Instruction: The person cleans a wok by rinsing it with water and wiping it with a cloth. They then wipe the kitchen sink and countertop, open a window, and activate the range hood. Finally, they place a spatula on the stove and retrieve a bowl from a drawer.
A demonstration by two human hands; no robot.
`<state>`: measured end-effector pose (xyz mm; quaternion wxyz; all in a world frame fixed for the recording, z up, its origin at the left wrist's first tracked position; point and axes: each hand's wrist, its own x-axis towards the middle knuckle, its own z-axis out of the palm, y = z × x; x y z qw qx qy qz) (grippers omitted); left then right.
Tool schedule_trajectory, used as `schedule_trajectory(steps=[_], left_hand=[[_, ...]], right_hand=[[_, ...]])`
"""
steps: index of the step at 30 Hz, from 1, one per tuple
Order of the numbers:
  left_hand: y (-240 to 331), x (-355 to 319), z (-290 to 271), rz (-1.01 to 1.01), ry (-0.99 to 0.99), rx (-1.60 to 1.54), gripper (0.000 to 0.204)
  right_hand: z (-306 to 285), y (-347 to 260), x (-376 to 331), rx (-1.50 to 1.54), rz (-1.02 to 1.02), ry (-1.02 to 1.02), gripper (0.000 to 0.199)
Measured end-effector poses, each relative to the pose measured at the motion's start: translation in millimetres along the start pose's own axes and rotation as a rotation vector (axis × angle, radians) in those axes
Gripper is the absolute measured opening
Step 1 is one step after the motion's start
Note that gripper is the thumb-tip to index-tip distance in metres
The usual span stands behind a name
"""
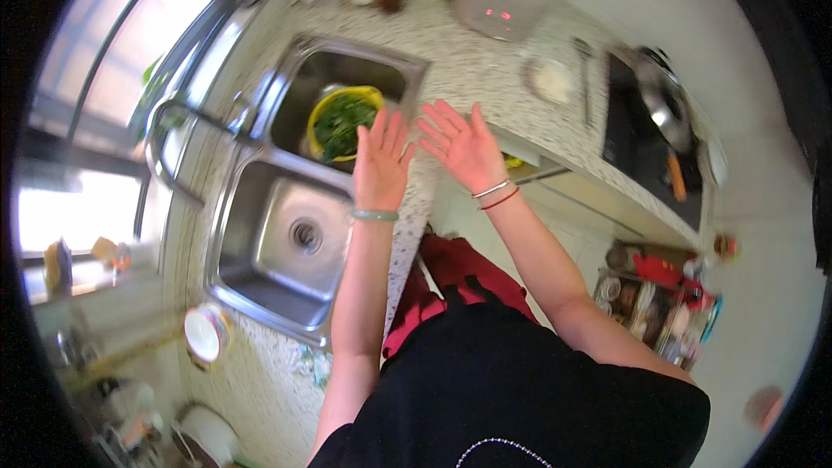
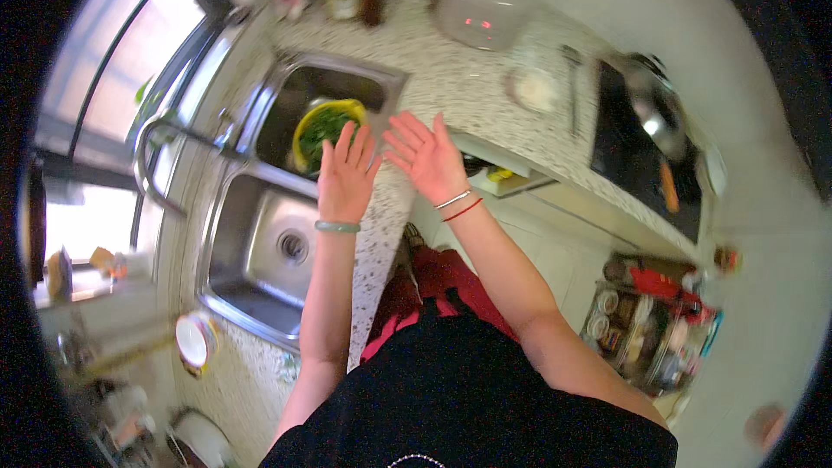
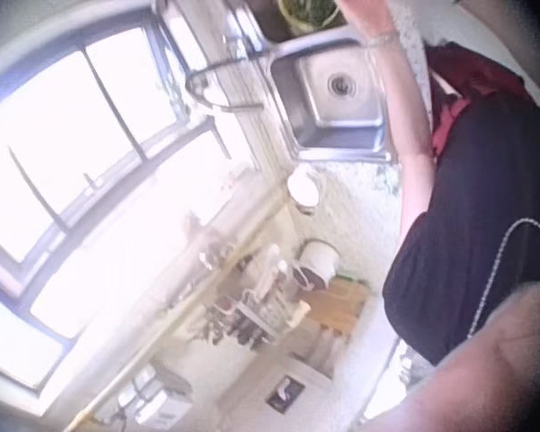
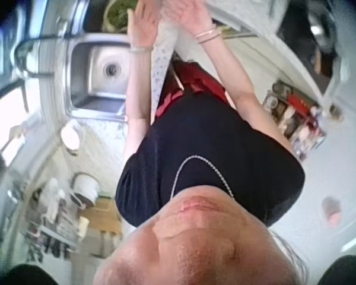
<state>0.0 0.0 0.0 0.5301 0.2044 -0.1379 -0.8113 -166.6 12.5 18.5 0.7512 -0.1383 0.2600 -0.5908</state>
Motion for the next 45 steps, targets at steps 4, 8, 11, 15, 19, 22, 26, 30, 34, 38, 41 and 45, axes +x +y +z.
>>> schedule_trajectory(steps=[4, 8, 11, 15, 19, 22, 26, 30, 34, 38, 41, 45], left_hand=[[-51.0, -10.4, 60.2, -0.123, -0.086, 0.054, 0.060], [-120.5, -8.0, 125.9, -0.297, -0.217, 0.064, 0.058], [-168.7, -0.6, 165.2, -0.398, -0.325, 0.045, 0.058], [-243.1, 8.0, 223.8, -0.499, -0.429, 0.032, 0.058], [-319.1, 22.6, 273.2, -0.566, -0.474, 0.026, 0.057], [-374.0, 35.2, 307.5, -0.573, -0.510, 0.044, 0.057], [-429.8, 59.4, 336.8, -0.559, -0.480, 0.061, 0.059], [-467.4, 89.6, 353.2, -0.543, -0.417, 0.129, 0.063], [-496.0, 128.8, 366.4, -0.555, -0.331, 0.193, 0.063], [-519.8, 172.1, 375.5, -0.540, -0.345, 0.266, 0.067], [-536.5, 202.0, 382.7, -0.556, -0.352, 0.289, 0.066], [-559.0, 234.0, 391.1, -0.580, -0.359, 0.361, 0.055]], right_hand=[[-12.1, -59.0, -70.5, 0.005, -0.178, 0.042, 0.067], [-28.5, -124.0, -139.2, 0.032, -0.399, 0.105, 0.065], [-47.1, -159.6, -177.3, 0.086, -0.534, 0.111, 0.065], [-85.6, -216.8, -233.8, 0.112, -0.683, 0.163, 0.065], [-132.9, -277.5, -277.6, 0.129, -0.802, 0.209, 0.065], [-170.2, -321.7, -300.1, 0.133, -0.844, 0.225, 0.064], [-215.3, -373.7, -304.7, 0.178, -0.810, 0.297, 0.064], [-253.4, -415.2, -289.5, 0.252, -0.759, 0.380, 0.066], [-282.2, -450.2, -260.0, 0.313, -0.732, 0.461, 0.063], [-297.4, -476.8, -234.6, 0.330, -0.714, 0.422, 0.048], [-302.4, -492.2, -221.0, 0.365, -0.674, 0.379, 0.041], [-319.4, -503.3, -210.8, 0.238, -0.656, 0.417, 0.030]])
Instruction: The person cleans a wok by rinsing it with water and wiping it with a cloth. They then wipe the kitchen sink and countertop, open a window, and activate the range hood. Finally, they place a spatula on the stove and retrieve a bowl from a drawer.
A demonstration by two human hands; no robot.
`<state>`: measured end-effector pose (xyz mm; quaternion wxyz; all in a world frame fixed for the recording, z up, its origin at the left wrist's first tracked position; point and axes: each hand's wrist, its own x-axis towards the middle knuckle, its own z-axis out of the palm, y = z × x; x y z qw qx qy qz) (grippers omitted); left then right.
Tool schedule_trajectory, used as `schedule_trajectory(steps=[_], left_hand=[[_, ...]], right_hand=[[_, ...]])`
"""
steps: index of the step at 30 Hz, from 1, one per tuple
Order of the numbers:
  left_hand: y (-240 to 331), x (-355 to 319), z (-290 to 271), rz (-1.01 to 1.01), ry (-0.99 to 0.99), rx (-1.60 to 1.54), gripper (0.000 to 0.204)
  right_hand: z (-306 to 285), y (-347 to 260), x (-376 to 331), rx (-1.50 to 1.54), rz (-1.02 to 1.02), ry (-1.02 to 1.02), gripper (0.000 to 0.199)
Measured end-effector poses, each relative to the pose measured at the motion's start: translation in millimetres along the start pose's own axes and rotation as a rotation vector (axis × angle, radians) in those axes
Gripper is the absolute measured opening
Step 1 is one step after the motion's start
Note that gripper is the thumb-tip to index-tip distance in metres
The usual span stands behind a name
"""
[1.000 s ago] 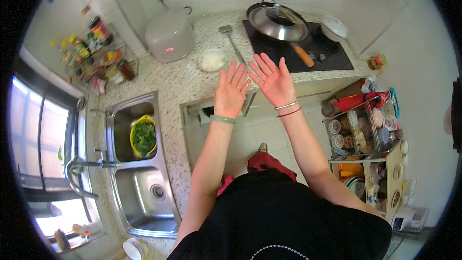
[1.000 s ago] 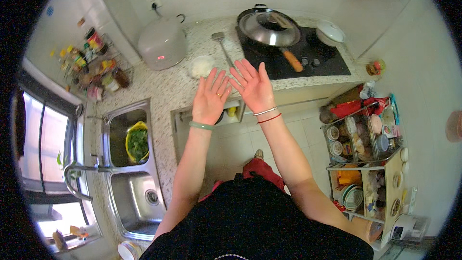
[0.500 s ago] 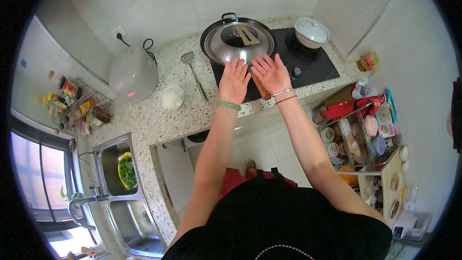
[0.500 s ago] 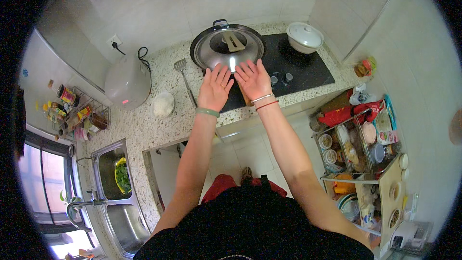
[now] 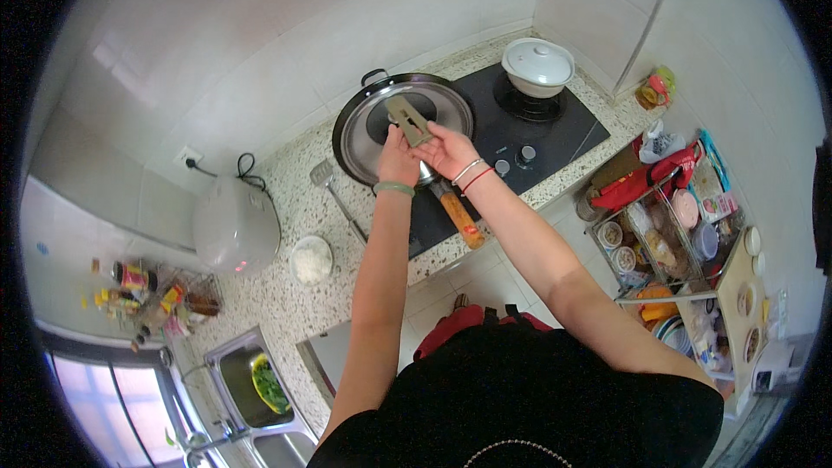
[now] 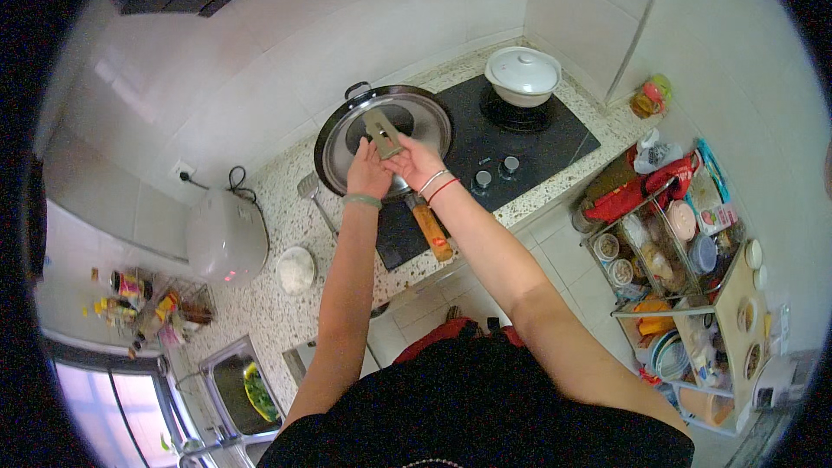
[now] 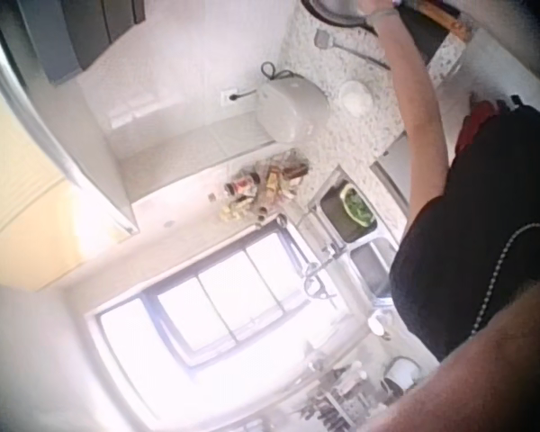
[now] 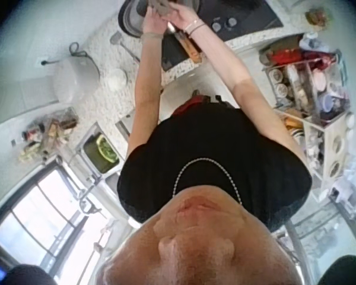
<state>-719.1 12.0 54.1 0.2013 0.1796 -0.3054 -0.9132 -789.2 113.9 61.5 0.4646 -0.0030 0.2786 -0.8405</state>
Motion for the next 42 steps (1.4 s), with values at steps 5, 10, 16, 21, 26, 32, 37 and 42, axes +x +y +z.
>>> schedule_trajectory(steps=[5, 10, 16, 21, 26, 32, 37, 42], left_hand=[[-2.0, 30.6, -21.1, -0.045, -0.121, -0.087, 0.032], [-1.8, 39.1, -31.5, -0.054, -0.103, -0.008, 0.026], [5.6, 22.8, -9.9, 0.009, -0.157, 0.027, 0.027], [8.8, -23.8, 61.1, 0.108, -0.157, 0.118, 0.029], [-18.3, -70.5, 139.7, 0.120, -0.301, 0.268, 0.031], [-114.5, -112.4, 219.9, -0.042, -0.507, 0.301, 0.033], [-223.5, -151.8, 275.4, -0.224, -0.687, 0.304, 0.032], [-332.6, -180.7, 310.6, -0.411, -0.834, 0.307, 0.031]], right_hand=[[-11.3, 1.9, 13.6, -0.073, -0.048, -0.124, 0.025], [-1.7, 8.3, 9.0, -0.055, -0.146, -0.037, 0.028], [14.2, 0.2, -14.6, -0.081, -0.189, -0.051, 0.032], [30.8, -28.0, -64.6, -0.065, -0.297, -0.112, 0.032], [29.4, -75.4, -149.5, -0.002, -0.417, -0.151, 0.034], [-25.8, -137.2, -261.7, -0.025, -0.599, -0.032, 0.038], [-97.7, -178.3, -360.7, -0.077, -0.706, 0.163, 0.037], [-163.1, -202.7, -442.8, -0.073, -0.830, 0.353, 0.037]])
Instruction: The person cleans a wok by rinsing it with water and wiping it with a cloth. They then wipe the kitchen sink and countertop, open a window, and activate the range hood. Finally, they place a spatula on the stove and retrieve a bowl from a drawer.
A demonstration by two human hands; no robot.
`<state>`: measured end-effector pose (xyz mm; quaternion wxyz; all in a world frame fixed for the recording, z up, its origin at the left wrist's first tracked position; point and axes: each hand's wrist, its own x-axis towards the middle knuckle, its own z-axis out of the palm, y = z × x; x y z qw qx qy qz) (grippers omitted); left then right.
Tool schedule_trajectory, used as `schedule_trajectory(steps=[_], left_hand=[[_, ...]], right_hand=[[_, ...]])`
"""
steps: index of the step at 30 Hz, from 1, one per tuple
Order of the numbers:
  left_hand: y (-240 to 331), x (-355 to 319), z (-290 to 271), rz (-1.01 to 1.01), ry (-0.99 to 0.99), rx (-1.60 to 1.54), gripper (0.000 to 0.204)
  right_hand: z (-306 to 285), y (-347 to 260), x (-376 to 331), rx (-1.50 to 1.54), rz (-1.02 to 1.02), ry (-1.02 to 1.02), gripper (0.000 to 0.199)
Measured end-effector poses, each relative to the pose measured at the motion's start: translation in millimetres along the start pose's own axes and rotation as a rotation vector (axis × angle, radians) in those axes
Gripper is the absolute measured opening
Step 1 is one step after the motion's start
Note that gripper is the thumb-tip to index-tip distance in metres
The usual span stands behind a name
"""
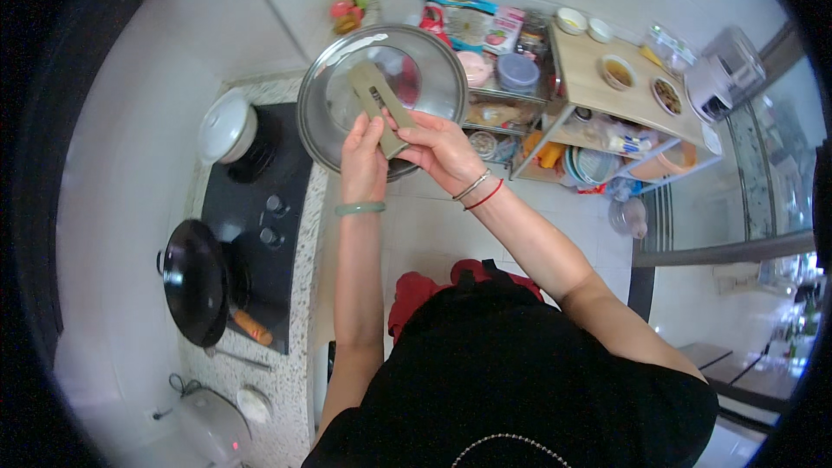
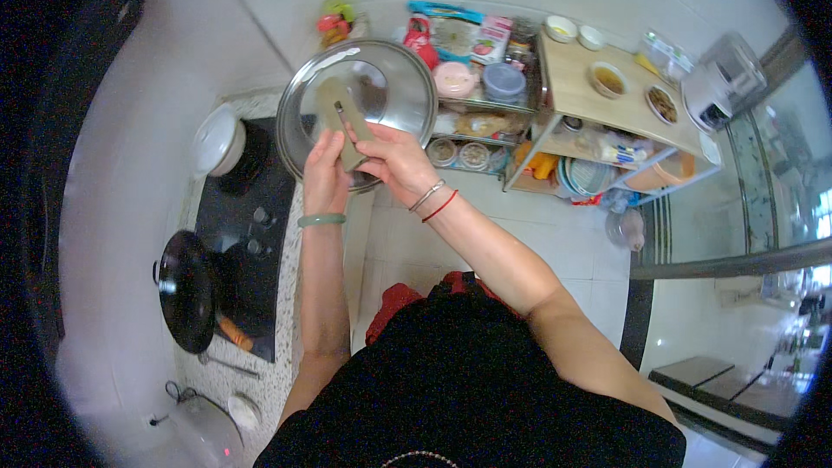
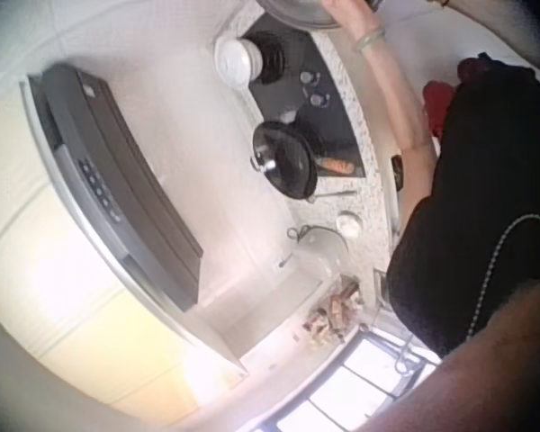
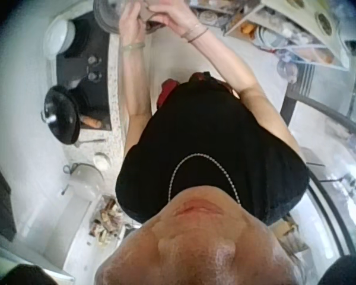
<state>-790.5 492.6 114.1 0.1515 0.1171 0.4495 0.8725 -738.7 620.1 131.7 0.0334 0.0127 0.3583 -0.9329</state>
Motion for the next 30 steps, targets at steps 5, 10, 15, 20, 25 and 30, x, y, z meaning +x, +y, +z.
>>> schedule_trajectory(steps=[5, 10, 15, 20, 25, 30], left_hand=[[-66.8, 52.6, 50.8, -0.164, -0.111, -0.018, 0.033], [-121.5, 112.2, 73.0, -0.296, -0.260, -0.018, 0.032], [-179.9, 184.5, 77.9, -0.404, -0.288, -0.031, 0.030], [-225.1, 258.0, 68.5, -0.461, -0.306, 0.007, 0.032], [-237.5, 320.4, 63.1, -0.488, -0.302, 0.003, 0.033], [-251.9, 367.7, 49.7, -0.495, -0.310, 0.054, 0.036]], right_hand=[[-76.6, -40.7, -1.6, 0.014, -0.095, 0.154, 0.038], [-138.8, -65.0, 16.2, 0.074, -0.181, 0.283, 0.039], [-192.9, -91.1, 58.9, 0.104, -0.205, 0.371, 0.041], [-245.7, -99.6, 116.5, 0.046, -0.196, 0.466, 0.044], [-275.5, -105.7, 176.3, 0.094, -0.208, 0.532, 0.043], [-296.8, -108.6, 217.1, 0.103, -0.199, 0.555, 0.045]])
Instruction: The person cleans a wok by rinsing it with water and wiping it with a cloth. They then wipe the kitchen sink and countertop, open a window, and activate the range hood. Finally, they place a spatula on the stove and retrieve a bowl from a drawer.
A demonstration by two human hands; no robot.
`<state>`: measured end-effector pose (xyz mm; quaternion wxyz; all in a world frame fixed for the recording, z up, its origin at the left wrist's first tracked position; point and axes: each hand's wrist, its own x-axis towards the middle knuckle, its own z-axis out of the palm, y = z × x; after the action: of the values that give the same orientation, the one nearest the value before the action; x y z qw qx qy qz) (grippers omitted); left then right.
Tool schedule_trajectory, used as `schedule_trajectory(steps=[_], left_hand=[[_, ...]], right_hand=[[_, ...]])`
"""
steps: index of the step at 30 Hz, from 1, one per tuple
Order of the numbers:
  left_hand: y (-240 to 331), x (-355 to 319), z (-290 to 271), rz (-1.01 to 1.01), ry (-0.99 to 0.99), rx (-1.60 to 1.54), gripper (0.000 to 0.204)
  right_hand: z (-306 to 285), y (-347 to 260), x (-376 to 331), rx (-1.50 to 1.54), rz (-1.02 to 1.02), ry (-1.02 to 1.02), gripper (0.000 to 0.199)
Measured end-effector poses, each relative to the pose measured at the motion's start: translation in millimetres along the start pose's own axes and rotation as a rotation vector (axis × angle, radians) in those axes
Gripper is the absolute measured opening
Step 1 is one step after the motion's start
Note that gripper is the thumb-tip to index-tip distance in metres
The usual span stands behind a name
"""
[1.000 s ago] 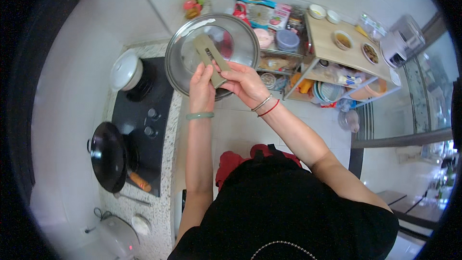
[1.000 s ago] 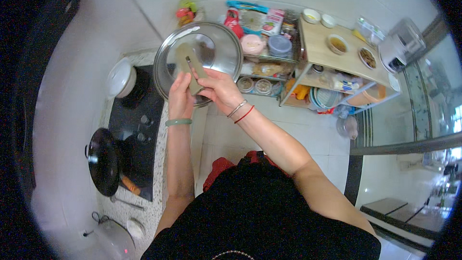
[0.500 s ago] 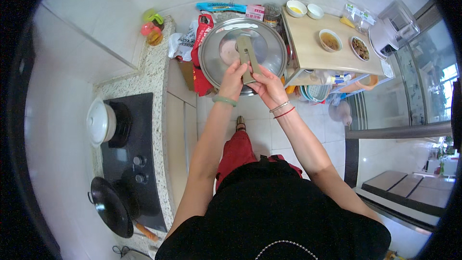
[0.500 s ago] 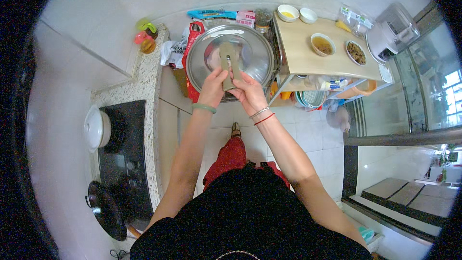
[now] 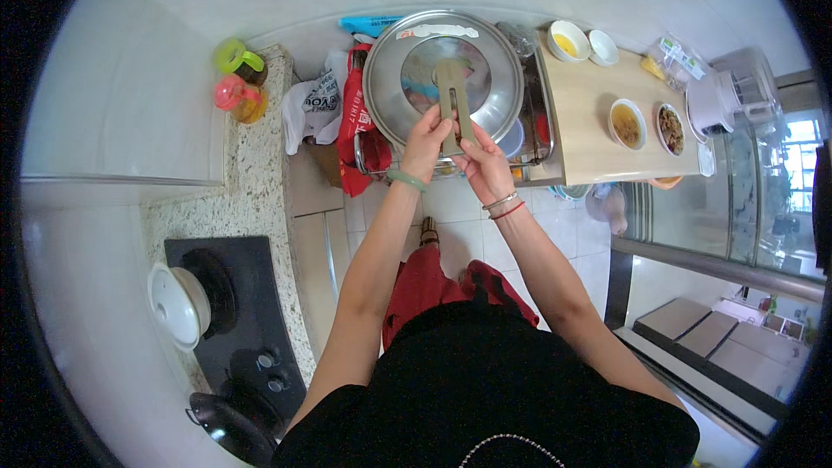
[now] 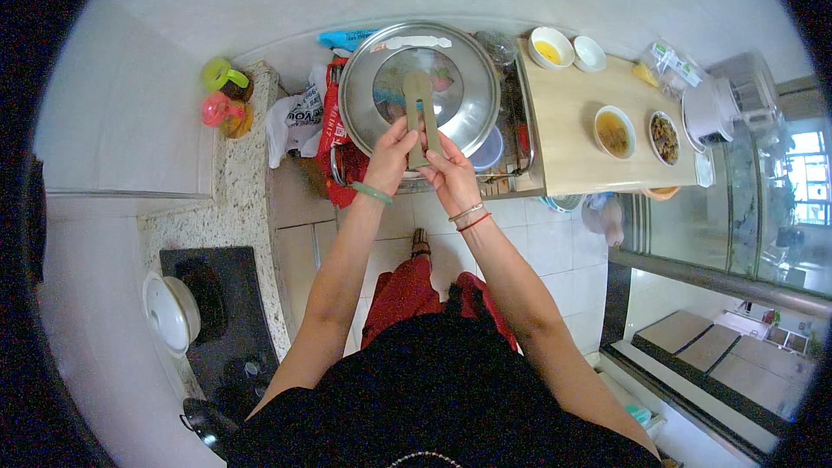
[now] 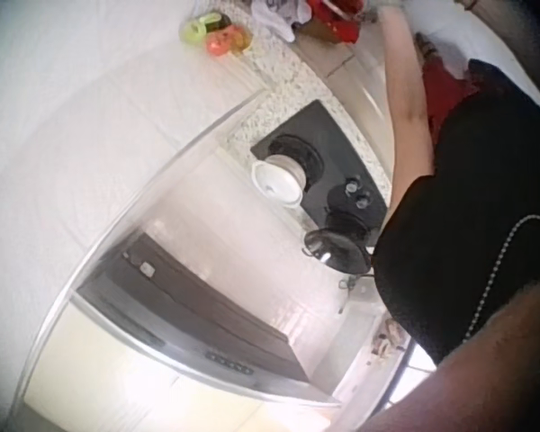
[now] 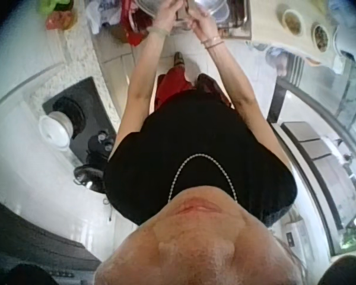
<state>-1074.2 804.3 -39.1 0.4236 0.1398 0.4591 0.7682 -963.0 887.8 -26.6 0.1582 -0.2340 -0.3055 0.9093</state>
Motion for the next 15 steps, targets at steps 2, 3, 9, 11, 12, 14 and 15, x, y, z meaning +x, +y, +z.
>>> schedule_trajectory(steps=[2, 3, 9, 11, 12, 14, 15], left_hand=[[4.8, 6.4, -1.4, -0.006, 0.018, 0.023, 0.039], [6.9, 7.1, -3.2, -0.011, 0.029, 0.035, 0.041], [-8.1, 29.3, -29.4, 0.065, 0.020, 0.075, 0.045], [-17.3, 34.5, -37.8, 0.086, 0.025, 0.044, 0.046], [-17.6, 36.6, -39.8, 0.095, 0.025, 0.031, 0.046], [-19.8, 38.6, -41.5, 0.105, 0.020, 0.070, 0.046], [-18.1, 37.8, -41.7, 0.110, 0.020, 0.092, 0.046]], right_hand=[[2.5, 2.0, 7.8, 0.020, -0.009, -0.007, 0.046], [3.7, 4.9, 10.4, 0.032, -0.010, -0.010, 0.047], [-9.1, 22.1, 41.9, -0.017, -0.017, -0.016, 0.049], [-12.8, 25.5, 50.7, -0.048, 0.002, -0.020, 0.049], [-15.0, 27.8, 55.3, -0.068, 0.009, -0.014, 0.049], [-20.8, 30.4, 61.5, -0.101, 0.014, -0.004, 0.049], [-16.3, 29.0, 60.5, -0.112, 0.014, -0.002, 0.049]])
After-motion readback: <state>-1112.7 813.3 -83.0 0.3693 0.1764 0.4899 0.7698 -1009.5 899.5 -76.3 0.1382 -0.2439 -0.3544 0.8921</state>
